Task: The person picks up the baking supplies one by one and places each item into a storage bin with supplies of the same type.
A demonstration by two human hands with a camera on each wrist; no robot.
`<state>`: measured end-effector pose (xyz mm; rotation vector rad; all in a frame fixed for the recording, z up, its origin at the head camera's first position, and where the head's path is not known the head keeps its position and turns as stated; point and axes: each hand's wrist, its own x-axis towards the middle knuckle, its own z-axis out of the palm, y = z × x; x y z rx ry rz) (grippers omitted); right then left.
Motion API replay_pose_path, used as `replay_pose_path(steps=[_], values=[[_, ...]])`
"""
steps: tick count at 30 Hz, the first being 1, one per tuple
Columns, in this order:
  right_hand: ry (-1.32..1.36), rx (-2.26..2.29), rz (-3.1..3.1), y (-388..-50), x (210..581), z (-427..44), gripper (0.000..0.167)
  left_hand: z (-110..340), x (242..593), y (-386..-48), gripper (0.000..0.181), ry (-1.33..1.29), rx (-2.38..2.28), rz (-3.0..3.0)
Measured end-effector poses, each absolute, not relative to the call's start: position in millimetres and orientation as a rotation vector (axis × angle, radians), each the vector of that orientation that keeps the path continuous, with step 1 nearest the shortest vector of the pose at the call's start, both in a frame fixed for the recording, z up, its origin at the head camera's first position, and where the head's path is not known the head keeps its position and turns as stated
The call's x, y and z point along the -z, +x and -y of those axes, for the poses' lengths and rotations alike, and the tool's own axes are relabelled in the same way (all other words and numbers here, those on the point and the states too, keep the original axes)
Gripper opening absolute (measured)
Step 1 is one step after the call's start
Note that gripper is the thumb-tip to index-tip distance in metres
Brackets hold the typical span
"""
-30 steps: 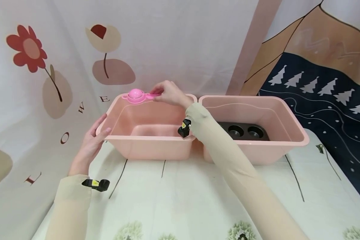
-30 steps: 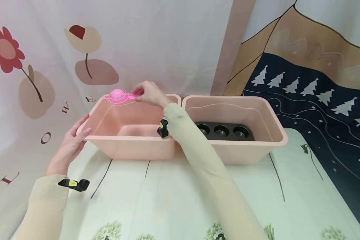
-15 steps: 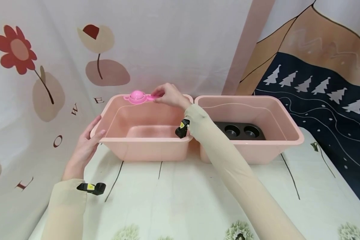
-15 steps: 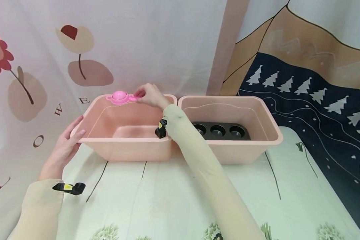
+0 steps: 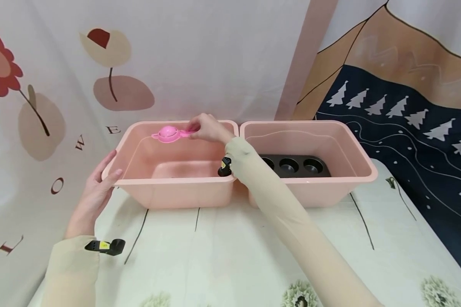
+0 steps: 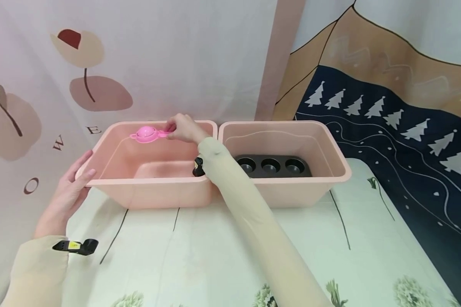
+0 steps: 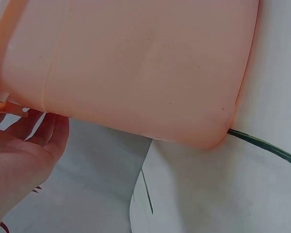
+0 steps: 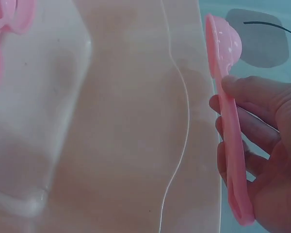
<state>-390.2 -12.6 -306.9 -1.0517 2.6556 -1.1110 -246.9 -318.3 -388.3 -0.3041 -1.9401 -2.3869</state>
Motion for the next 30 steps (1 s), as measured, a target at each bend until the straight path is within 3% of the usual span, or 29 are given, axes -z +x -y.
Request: replay_pose_path(steps=[18, 30], values=[[-1.073, 1.09, -2.412, -382, 313, 23, 0.023, 319, 386, -246, 0.062, -0.298, 2.375, 1.949], [-0.891, 0.738, -2.119, -375, 326, 22, 0.023, 318, 386, -246, 0.063, -0.272, 2.346, 1.998]])
